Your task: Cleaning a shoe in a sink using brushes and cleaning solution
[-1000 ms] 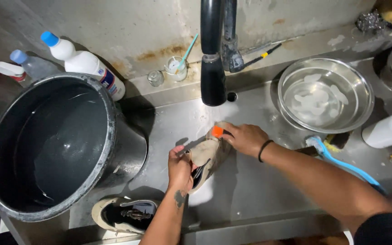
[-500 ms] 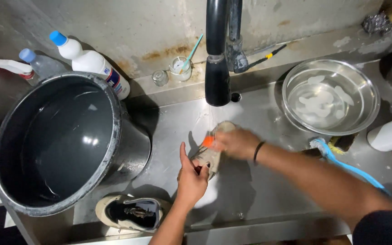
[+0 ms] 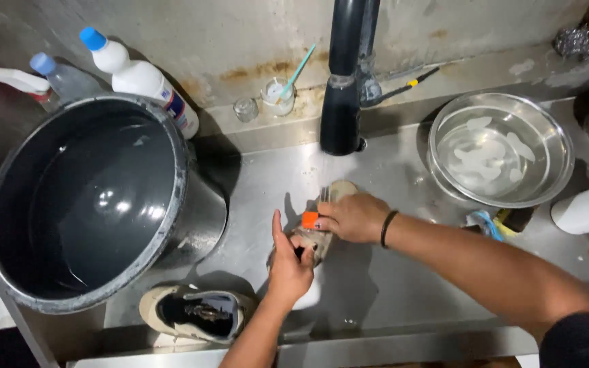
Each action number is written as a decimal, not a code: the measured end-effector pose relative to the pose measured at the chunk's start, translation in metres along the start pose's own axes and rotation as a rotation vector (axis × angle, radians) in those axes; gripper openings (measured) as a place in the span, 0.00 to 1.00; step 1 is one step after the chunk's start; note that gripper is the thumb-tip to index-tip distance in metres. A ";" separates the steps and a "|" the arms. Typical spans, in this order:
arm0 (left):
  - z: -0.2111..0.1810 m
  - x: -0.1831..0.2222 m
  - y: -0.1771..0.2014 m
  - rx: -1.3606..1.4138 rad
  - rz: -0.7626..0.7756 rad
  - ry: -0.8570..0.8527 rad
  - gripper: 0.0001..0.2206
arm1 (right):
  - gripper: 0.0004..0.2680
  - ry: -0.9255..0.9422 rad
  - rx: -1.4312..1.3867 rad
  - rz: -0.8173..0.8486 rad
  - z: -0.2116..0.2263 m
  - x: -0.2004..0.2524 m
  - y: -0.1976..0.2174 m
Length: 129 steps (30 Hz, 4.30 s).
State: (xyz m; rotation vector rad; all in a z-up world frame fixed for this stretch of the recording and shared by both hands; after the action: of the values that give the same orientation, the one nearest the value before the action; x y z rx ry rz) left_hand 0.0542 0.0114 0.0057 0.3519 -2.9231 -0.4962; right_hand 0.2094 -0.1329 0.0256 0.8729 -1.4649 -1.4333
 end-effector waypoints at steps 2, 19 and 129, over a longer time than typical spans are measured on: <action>0.004 0.002 0.001 -0.091 -0.029 0.032 0.45 | 0.20 -0.501 -0.677 0.238 -0.003 0.025 0.057; -0.021 -0.005 0.001 -0.090 0.074 -0.045 0.30 | 0.18 -0.655 -0.436 0.186 -0.044 0.030 -0.010; -0.056 -0.031 0.009 -0.251 0.089 -0.894 0.25 | 0.16 -0.172 -0.177 -0.802 -0.021 0.067 0.033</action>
State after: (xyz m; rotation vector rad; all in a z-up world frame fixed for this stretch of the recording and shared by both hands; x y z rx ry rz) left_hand 0.0928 0.0106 0.0578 -0.0728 -3.5968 -1.2670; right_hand 0.2076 -0.1998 0.0648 1.3279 -1.1135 -2.2272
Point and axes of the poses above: each hand's wrist, its own x-axis away from the middle knuckle, its own y-axis out of the back of the hand, z = x × y, the point moved 4 cm from there along -x, towards the middle knuckle, and after that the axes turned 10 degrees about x, right-handed, at the moved point
